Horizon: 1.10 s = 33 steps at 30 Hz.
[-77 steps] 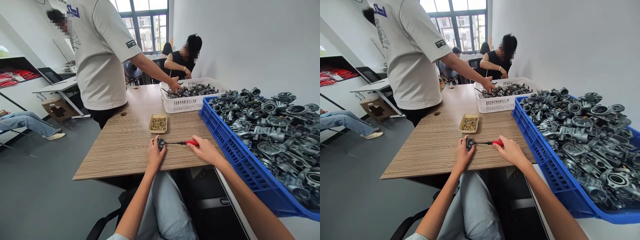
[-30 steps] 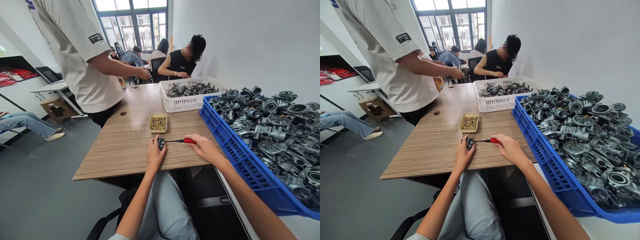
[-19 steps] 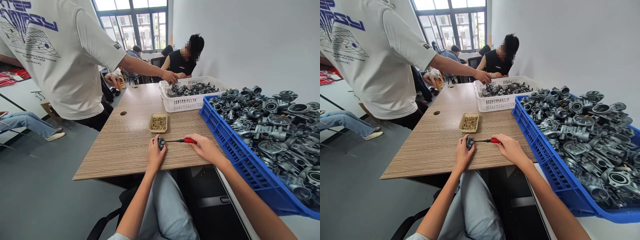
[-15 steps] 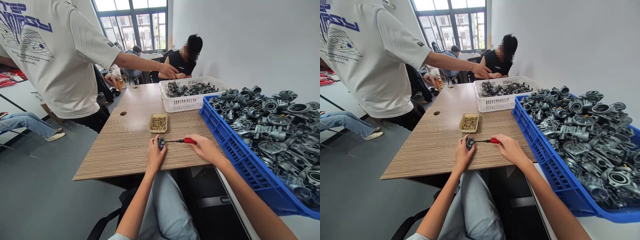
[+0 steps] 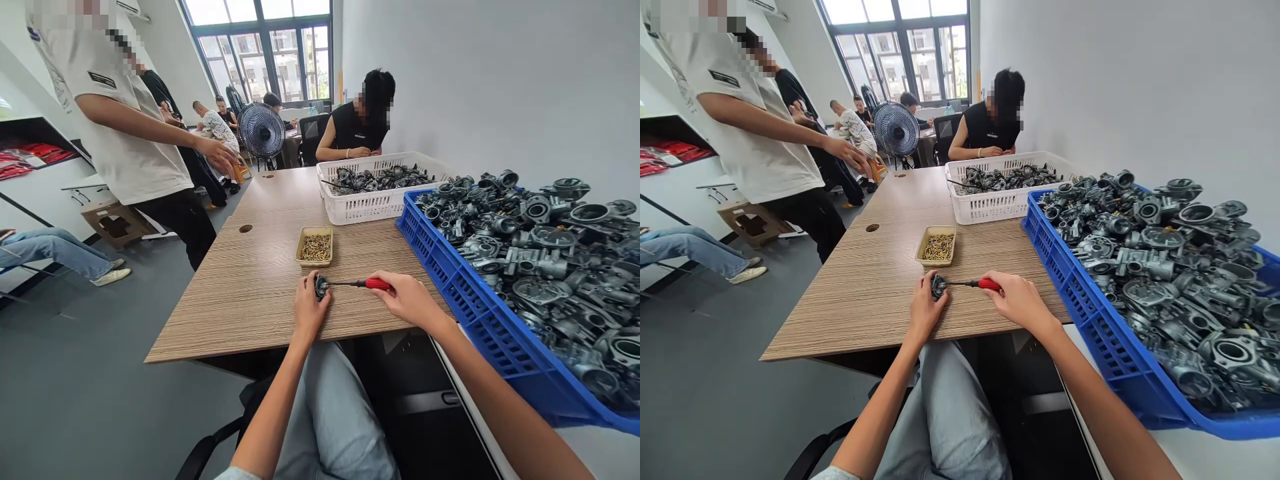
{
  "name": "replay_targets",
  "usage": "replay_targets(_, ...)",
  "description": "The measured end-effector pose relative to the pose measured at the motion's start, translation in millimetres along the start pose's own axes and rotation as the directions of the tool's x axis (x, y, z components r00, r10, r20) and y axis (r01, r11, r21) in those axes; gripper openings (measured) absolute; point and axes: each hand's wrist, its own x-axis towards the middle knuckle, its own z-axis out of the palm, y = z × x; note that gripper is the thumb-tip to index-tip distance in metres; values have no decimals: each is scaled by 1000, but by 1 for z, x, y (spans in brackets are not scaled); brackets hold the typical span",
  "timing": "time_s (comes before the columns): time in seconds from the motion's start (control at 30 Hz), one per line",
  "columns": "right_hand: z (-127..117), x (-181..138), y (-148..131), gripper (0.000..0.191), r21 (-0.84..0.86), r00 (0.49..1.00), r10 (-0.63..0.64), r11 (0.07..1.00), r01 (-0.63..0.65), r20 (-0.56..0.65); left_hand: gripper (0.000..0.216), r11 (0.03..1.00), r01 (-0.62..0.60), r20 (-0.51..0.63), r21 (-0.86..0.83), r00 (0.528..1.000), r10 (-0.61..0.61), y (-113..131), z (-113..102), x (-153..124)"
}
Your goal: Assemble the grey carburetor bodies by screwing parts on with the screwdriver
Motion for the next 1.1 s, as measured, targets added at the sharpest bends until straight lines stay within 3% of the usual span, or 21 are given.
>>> replay_targets(0.1,1,0,0,11,0,1000,16,1000,-16,2,57,1000,-4,-5,1,1000,4,0,0,0)
replay_targets(0.33,13,4,6,17,210,999,-37,977,35,3,57,1000,-8,-15,-7,1000,8,1,-1,0)
replay_targets(0.63,12,3,3,33,73,978,-198,977,202,-57,57,1000,-23,-14,-13,1000,22,2,-1,0)
replay_targets(0.87,11,0,-3,18,3,1000,7,1000,-6,-15,56,1000,-11,-20,-20,1000,11,2,-1,0)
replay_targets(1.1,12,3,3,20,78,999,-24,997,26,-25,60,1000,-6,-17,-8,1000,5,1,-1,-1)
